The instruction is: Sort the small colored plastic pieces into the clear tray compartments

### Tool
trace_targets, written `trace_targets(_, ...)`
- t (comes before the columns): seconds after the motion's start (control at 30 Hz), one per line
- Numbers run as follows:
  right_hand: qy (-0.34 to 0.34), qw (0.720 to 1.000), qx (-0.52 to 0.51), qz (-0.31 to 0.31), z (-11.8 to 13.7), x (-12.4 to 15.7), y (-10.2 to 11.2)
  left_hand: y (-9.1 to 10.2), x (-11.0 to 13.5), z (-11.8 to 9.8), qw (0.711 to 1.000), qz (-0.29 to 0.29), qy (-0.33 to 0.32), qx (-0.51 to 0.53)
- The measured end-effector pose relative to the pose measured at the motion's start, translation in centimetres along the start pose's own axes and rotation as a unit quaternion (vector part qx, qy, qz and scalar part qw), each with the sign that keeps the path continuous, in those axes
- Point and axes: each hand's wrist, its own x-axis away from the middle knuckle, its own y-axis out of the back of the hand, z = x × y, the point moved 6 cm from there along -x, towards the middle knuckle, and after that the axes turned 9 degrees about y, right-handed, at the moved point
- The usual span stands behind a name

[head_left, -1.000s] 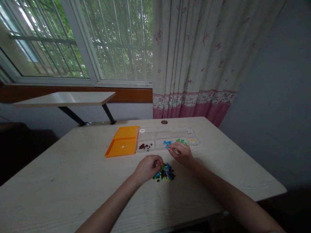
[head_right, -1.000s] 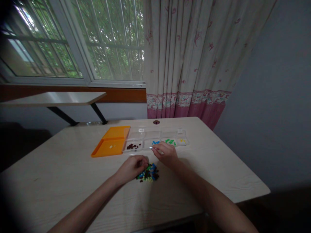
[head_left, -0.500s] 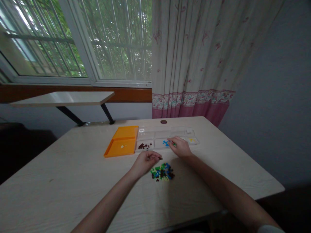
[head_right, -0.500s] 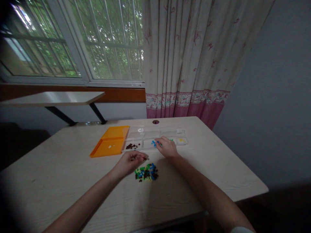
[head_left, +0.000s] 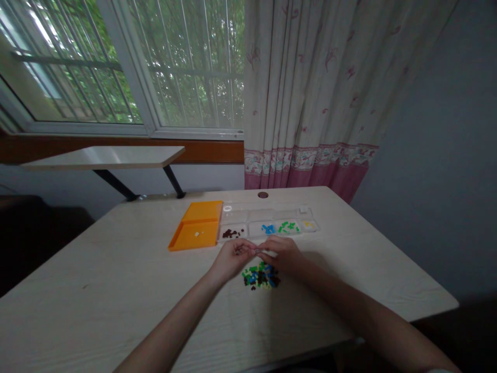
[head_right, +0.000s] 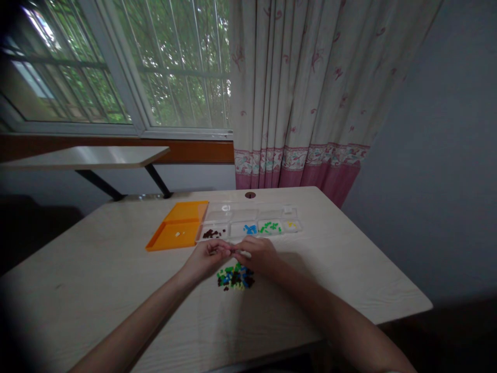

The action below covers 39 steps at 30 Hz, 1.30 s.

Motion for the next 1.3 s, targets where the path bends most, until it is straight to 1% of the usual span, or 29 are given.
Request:
trace_targets(0.13, -0.008, 1.0, 0.003, 0.001, -0.3, 0.1, 0.0, -0.1, 0.2, -0.3, 0.999, -0.008, -0.017, -0.037)
trace_targets(0.33, -0.017, 0.998, -0.048, -0.04, -0.7, 0.1, 0.4, 0.1, 1.0, -1.6, 0.986, -0.049, -0.045, -0.15)
trace_targets(0.47, -0.025, 0.996, -0.07, -0.042, -0.7, 0.2, 0.4, 0.1, 1.5, -2.7, 0.972, -0.072, -0.101, -0.201)
trace_targets(0.57, -0.028, 0.996, -0.078, -0.04, -0.7, 0.3, 0.3, 0.0, 1.8, -3.3, 0.961, -0.072, -0.144, -0.225)
trace_targets(0.63, -0.031, 0.996, -0.078, -0.032, -0.8, 0.2, 0.3, 0.0, 1.9, -3.6, 0.956, -0.071, -0.161, -0.233)
trace_targets(0.7, -0.034, 0.997, -0.073, -0.013, -1.0, 0.2, 0.4, 0.3, 2.0, -3.9, 0.954, -0.073, -0.167, -0.238)
trace_targets(0.77, -0.028, 0.997, -0.069, 0.02, -1.3, 0.2, 0.5, 0.8, 2.1, -4.3, 0.953, -0.083, -0.169, -0.236)
trace_targets(0.9, 0.011, 0.99, -0.072, 0.118, -1.7, 0.7, 0.2, 2.7, 2.7, -5.5, 0.949, -0.144, -0.186, -0.209)
trace_targets(0.97, 0.016, 0.986, -0.072, 0.15, -2.0, 1.0, -0.2, 3.4, 3.0, -6.0, 0.942, -0.173, -0.203, -0.203)
trace_targets(1.13, 0.007, 0.979, -0.081, 0.189, -2.2, 1.5, -1.2, 4.1, 3.9, -6.6, 0.917, -0.223, -0.268, -0.195)
trace_targets(1.3, -0.003, 0.975, -0.092, 0.203, -2.0, 1.4, -1.2, 4.1, 4.1, -6.5, 0.907, -0.23, -0.291, -0.198)
